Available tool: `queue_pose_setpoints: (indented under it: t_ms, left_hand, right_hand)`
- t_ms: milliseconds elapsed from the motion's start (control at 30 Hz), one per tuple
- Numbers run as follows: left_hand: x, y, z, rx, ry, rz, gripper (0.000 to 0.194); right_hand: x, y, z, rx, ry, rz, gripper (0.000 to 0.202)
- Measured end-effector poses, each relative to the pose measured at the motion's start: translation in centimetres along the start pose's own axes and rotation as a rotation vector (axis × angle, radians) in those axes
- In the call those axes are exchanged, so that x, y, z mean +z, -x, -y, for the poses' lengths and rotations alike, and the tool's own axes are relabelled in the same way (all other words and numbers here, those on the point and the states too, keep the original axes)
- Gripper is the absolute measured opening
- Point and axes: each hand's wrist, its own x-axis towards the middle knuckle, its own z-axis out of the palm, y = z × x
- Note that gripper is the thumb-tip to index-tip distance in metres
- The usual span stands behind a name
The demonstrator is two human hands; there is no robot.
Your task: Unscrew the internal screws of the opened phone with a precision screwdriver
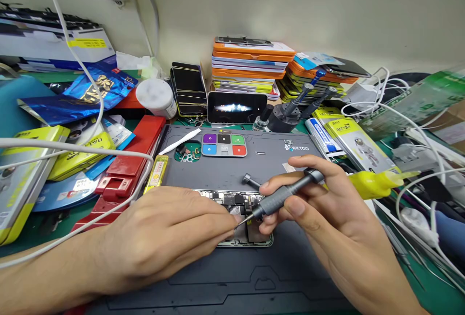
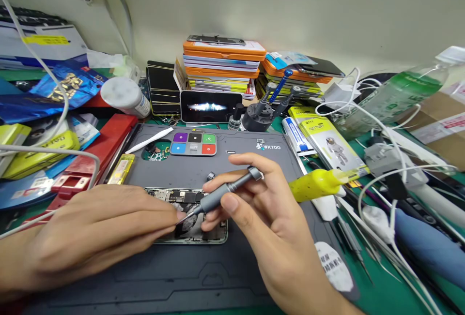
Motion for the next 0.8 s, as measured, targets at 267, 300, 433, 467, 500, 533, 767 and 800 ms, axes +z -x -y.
queue_pose_setpoints:
  t_ms: [267,300,433,467,500,533,767,800]
  left_hand:
    - [-0.02,0.01,-0.09,0.002,-0.010,-0.018,0.027]
    - [0.01,-0.01,-0.09,-0.003,-0.002,-0.016,0.028]
    - [-0.43,-0.36,-0.08,0.003,0.001,0.021,0.028]
    - [-0.60,-0.47,-0.07,0.008,-0.003,0.012,0.028]
    - [-0.76,-0.57,-0.08,0.014,-0.008,0.026,0.027]
    - [-0.88,-0.65,-0.09,0.016,-0.011,0.024,0.027]
    - [-0.83,-0.92,-0.22,0.018,0.006,0.041,0.029]
    - [-0.83,-0.86,-0.19,0.024,0.007,0.041,0.030]
  right_hand:
    - [-0.10,0.02,-0.01,0.012,-0.011,-0.005,0.028]
    - [-0.09,0.03,0.01,0.016,-0.015,0.000,0.028]
    - [0.01,0.11,0.09,0.036,-0.049,0.013,0.028]
    - [0.04,0.13,0.10,0.050,-0.058,0.010,0.028]
    - [0.06,0.15,0.10,0.066,-0.067,0.004,0.028]
    - [0.07,0.17,0.09,0.082,-0.075,-0.001,0.028]
    - [-0.01,0.21,-0.10,0.124,-0.099,0.006,0.031]
    - [-0.01,0.19,-0.13,0.122,-0.099,0.010,0.031]
